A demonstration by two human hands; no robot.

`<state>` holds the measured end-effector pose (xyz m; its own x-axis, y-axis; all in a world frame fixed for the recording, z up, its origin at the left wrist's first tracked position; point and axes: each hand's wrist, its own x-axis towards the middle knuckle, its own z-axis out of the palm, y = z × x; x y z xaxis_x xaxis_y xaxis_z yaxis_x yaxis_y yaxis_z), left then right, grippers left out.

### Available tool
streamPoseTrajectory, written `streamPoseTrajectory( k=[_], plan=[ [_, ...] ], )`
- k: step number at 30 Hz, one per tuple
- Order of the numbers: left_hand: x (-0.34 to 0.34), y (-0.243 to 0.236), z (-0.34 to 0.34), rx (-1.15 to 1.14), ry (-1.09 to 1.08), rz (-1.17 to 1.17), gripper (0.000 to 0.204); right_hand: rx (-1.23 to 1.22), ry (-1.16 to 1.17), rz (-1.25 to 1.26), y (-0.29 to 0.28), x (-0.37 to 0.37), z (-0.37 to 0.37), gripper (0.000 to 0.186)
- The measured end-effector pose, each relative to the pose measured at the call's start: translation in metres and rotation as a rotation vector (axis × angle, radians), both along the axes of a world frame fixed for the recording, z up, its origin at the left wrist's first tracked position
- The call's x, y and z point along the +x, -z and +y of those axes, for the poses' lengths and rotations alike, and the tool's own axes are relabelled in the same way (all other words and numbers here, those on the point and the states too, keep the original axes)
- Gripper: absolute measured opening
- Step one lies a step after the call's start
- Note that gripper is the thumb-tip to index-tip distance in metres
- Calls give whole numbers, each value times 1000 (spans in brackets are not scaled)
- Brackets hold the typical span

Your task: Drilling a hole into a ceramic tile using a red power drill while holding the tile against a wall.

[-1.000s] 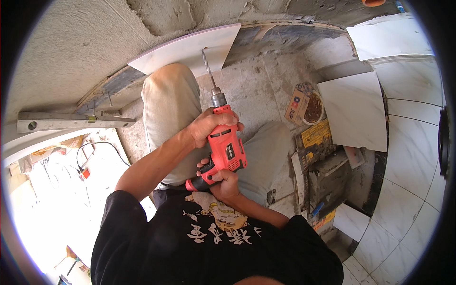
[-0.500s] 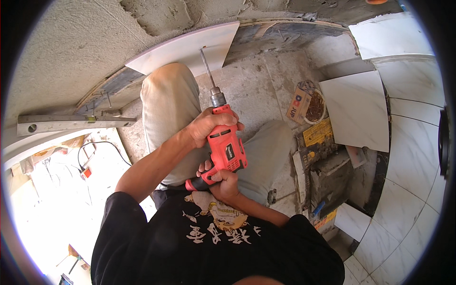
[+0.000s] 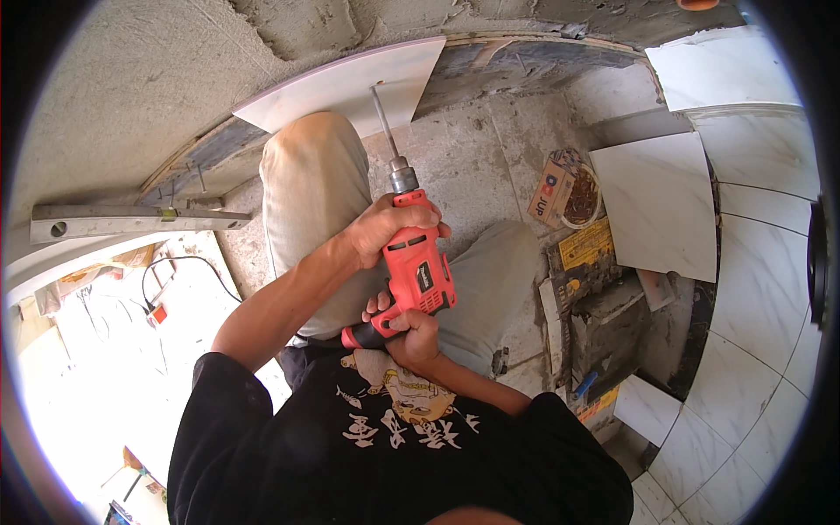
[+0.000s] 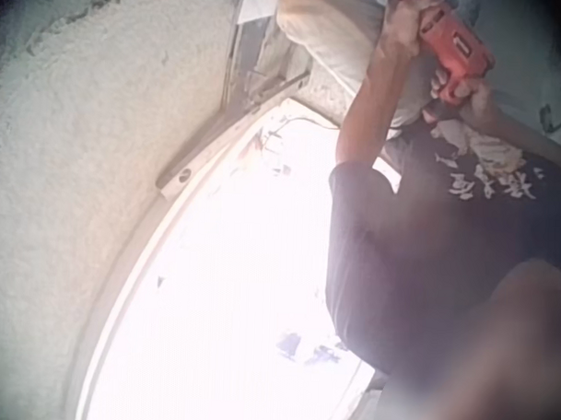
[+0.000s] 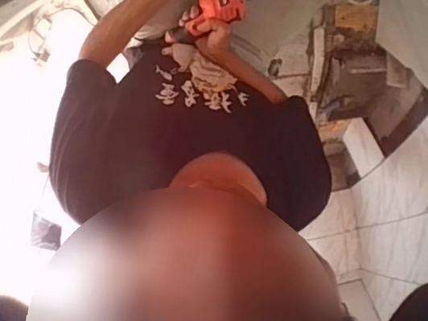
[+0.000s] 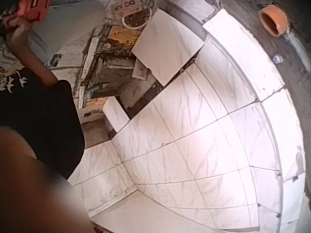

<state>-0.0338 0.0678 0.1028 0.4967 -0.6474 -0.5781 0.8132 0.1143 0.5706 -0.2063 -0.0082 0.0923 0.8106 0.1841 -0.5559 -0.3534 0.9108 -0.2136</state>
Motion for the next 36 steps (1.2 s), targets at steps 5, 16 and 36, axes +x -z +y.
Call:
streamPoseTrajectory(
  k=[5,16,36],
  plan=[
    [0,-4,0,1,-3,-8,40,14,42,14,-3,2,1,47],
    [1,-8,0,14,-10,11,40,-29,2,-9,-3,2,1,58],
    [1,-1,-1,-35,2,23,44,-19,13,-28,-3,0,1,48]
  ],
)
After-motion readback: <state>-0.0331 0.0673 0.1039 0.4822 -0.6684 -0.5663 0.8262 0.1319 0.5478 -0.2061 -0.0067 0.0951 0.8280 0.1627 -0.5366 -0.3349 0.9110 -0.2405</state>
